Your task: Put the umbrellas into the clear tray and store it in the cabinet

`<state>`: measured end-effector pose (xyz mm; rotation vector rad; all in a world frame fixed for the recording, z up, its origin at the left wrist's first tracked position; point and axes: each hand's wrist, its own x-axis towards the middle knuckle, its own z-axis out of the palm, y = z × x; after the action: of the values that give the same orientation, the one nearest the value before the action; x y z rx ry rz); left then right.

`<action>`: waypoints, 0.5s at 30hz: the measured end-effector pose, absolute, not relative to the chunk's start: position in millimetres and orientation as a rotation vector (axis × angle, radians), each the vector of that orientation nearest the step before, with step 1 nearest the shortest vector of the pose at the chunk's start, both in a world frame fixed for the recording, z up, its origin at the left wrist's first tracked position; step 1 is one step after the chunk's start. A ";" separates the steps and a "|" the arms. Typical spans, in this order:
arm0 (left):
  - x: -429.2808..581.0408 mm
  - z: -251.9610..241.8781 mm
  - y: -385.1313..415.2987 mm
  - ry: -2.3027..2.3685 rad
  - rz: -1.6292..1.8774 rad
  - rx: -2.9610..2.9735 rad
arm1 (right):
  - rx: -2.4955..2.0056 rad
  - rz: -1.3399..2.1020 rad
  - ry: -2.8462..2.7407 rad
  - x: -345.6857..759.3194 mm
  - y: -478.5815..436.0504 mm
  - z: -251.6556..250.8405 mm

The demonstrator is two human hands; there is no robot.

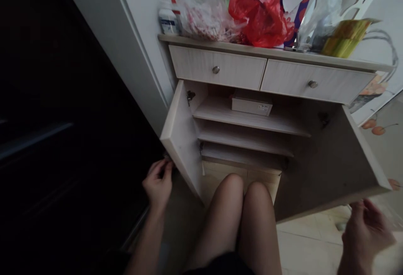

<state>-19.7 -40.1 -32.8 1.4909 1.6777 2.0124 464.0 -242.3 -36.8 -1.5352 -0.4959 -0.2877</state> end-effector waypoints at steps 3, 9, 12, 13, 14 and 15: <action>8.8 -36.3 -36.4 1.572 1.953 1.494 | -1.512 -0.308 -0.495 450.7 -222.7 -37.0; 75.0 -34.8 -16.4 1.349 1.865 1.638 | -1.507 -0.198 -0.742 412.2 -184.6 -22.1; 107.7 -31.5 -1.6 1.248 1.812 1.706 | -1.473 -0.122 -0.845 396.0 -157.7 -14.6; 117.7 -30.5 3.8 1.228 1.790 1.731 | -1.455 -0.098 -0.872 391.3 -146.3 -12.6; 127.2 -29.7 9.3 1.214 1.767 1.758 | -1.438 -0.075 -0.898 386.9 -133.7 -10.6; 136.0 -28.9 14.8 1.205 1.745 1.784 | -1.425 -0.054 -0.922 382.5 -120.1 -8.7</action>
<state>136.0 14.8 -28.9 1.7843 1.2049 1.7449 382.5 -120.1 -8.7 -1.4251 -0.9221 -0.0545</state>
